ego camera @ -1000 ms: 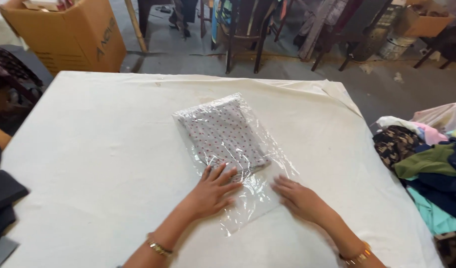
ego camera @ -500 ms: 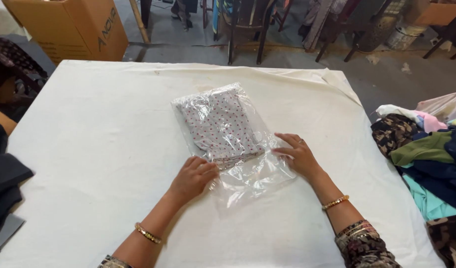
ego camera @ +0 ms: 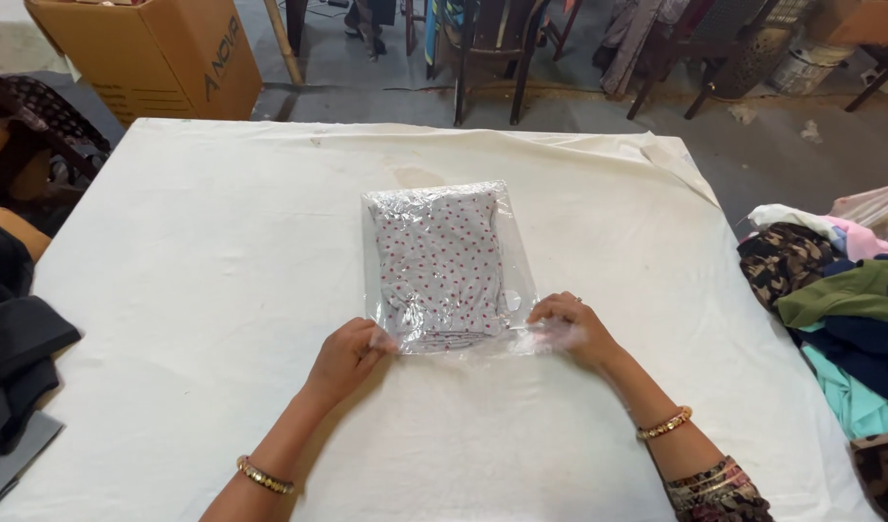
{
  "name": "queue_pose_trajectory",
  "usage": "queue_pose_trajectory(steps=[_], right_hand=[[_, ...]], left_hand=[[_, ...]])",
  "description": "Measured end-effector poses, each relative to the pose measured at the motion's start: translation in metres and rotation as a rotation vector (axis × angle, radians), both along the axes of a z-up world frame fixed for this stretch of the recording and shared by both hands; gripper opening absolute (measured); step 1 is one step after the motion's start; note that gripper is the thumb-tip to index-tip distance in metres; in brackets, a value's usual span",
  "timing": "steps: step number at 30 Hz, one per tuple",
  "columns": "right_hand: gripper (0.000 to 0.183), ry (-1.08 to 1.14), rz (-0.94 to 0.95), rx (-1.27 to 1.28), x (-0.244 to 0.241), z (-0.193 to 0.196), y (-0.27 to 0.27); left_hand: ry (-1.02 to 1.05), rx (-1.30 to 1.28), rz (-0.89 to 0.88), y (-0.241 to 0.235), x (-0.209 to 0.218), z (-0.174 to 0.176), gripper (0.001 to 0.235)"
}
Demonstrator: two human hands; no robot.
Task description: The person folds a pair of white pants with red polka dots on a white table, then places the folded pants into a clear plastic bag. The person smooths the fabric and folds it into a compact rectangle before packaging it.
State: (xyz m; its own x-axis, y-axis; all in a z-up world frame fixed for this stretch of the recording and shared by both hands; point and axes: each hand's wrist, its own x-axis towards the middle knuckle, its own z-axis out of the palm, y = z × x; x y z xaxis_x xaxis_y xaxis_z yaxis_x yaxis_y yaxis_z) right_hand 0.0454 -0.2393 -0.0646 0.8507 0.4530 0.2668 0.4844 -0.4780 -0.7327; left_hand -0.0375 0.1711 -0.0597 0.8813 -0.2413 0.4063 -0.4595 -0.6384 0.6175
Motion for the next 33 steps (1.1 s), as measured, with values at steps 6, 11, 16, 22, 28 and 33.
queue_pose_trajectory(steps=[6,11,16,22,28,33], right_hand=[[0.038,0.231,-0.287,0.043,0.003,-0.011,0.007],[0.046,0.325,-0.396,-0.073,0.001,0.006,0.023],[0.040,0.131,-0.436,-0.282,-0.002,0.006,0.030],[0.030,0.094,-0.483,-0.327,-0.006,0.007,0.033],[0.034,-0.696,-0.262,-0.307,-0.025,0.011,0.028],[0.039,-0.729,0.113,-0.347,-0.033,0.028,0.063]], left_hand=[[0.294,-0.112,0.283,-0.010,0.014,-0.013,0.033],[0.160,0.153,0.441,-0.027,0.007,-0.005,0.019],[-0.611,0.576,-0.009,-0.053,0.001,-0.052,0.057],[-0.138,0.552,-0.241,-0.084,0.002,0.017,0.067],[-0.004,0.571,-0.128,-0.070,0.022,0.003,0.076],[0.007,0.581,-0.114,-0.071,0.024,-0.001,0.081]])
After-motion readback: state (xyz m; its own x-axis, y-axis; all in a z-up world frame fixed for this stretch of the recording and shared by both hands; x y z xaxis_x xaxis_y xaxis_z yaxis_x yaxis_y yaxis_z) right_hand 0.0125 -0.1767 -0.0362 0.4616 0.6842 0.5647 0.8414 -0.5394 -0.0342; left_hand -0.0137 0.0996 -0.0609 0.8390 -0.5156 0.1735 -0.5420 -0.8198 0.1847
